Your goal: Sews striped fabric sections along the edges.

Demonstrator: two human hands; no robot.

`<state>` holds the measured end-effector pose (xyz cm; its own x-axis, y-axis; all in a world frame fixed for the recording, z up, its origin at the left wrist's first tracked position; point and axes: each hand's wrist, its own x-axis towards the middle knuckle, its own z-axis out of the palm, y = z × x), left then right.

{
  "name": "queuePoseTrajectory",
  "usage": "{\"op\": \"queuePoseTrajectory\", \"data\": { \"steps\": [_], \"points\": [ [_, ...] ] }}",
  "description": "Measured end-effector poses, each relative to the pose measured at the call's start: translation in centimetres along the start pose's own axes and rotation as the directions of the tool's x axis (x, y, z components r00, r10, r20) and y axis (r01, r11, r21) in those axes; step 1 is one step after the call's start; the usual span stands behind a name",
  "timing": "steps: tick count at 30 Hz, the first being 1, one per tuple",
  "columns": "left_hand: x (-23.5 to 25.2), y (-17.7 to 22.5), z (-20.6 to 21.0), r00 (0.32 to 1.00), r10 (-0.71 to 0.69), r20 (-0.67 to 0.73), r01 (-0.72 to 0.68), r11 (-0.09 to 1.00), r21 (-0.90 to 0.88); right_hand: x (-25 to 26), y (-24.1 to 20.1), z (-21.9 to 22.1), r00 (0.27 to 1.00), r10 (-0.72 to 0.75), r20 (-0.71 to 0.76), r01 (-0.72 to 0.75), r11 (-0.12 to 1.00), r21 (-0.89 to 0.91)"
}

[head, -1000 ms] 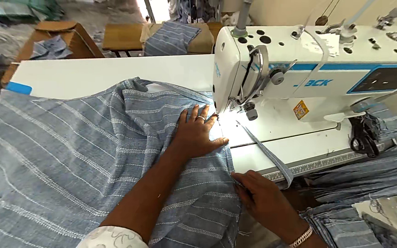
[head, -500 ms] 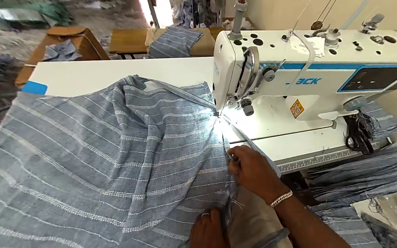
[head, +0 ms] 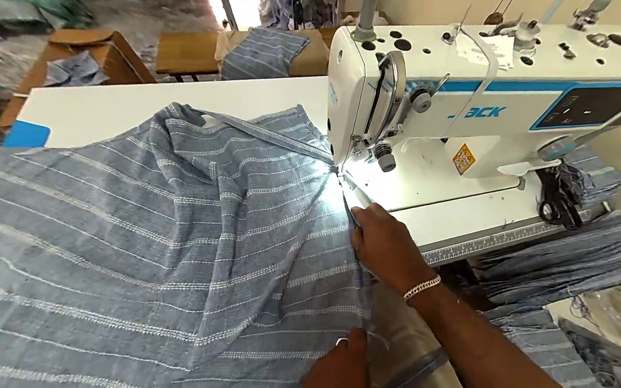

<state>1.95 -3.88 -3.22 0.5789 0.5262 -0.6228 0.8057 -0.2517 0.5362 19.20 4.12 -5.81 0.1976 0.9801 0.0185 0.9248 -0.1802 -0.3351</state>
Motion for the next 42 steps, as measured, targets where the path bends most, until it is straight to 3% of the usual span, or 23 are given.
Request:
{"op": "queuePoseTrajectory", "data": {
  "steps": [3,7,12,15,18,22,27,38,42],
  "points": [
    [0.4,-0.1,0.1,0.991,-0.082,0.107,0.070,0.991,0.116,-0.6,0.5,0.1,0.999,-0.040,-0.034,0.040,0.999,0.012],
    [0.7,0.4,-0.9,0.993,-0.055,0.105,0.040,0.989,0.140,1.1,0.2,0.5,0.999,0.037,0.030,-0.037,0.999,-0.010],
    [1.6,0.3,0.0,0.995,0.091,-0.042,-0.089,0.995,0.052,1.2,0.3,0.5,0.999,0.034,0.016,-0.034,0.999,-0.004],
    [2.0,0.3,-1.0,1.000,0.010,0.026,-0.014,0.985,0.174,1.1,0.3,0.3,0.998,0.044,0.043,-0.044,0.999,0.001],
    [1.9,-0.4,-1.8,0.995,0.087,0.042,-0.095,0.956,0.279,0.6,0.4,0.2,1.000,0.002,0.019,-0.002,1.000,0.020],
    [2.6,-0.4,-2.3,0.979,0.104,0.176,-0.149,0.952,0.267,1.3,0.5,0.4,0.998,0.031,0.048,-0.031,1.000,0.003],
    [3.6,-0.6,-3.3,0.961,0.165,0.221,-0.224,0.934,0.279,0.7,0.6,0.4,1.000,-0.007,-0.008,0.007,1.000,0.013],
    [5.7,-0.3,-5.2,0.968,0.196,0.155,-0.238,0.910,0.338,0.6,1.0,0.7,0.999,-0.028,-0.044,0.029,0.999,0.026],
    [6.6,-0.5,-5.3,0.977,0.209,0.050,-0.214,0.914,0.346,0.6,1.1,0.8,0.999,-0.029,-0.046,0.030,0.999,0.025]
  ]
}}
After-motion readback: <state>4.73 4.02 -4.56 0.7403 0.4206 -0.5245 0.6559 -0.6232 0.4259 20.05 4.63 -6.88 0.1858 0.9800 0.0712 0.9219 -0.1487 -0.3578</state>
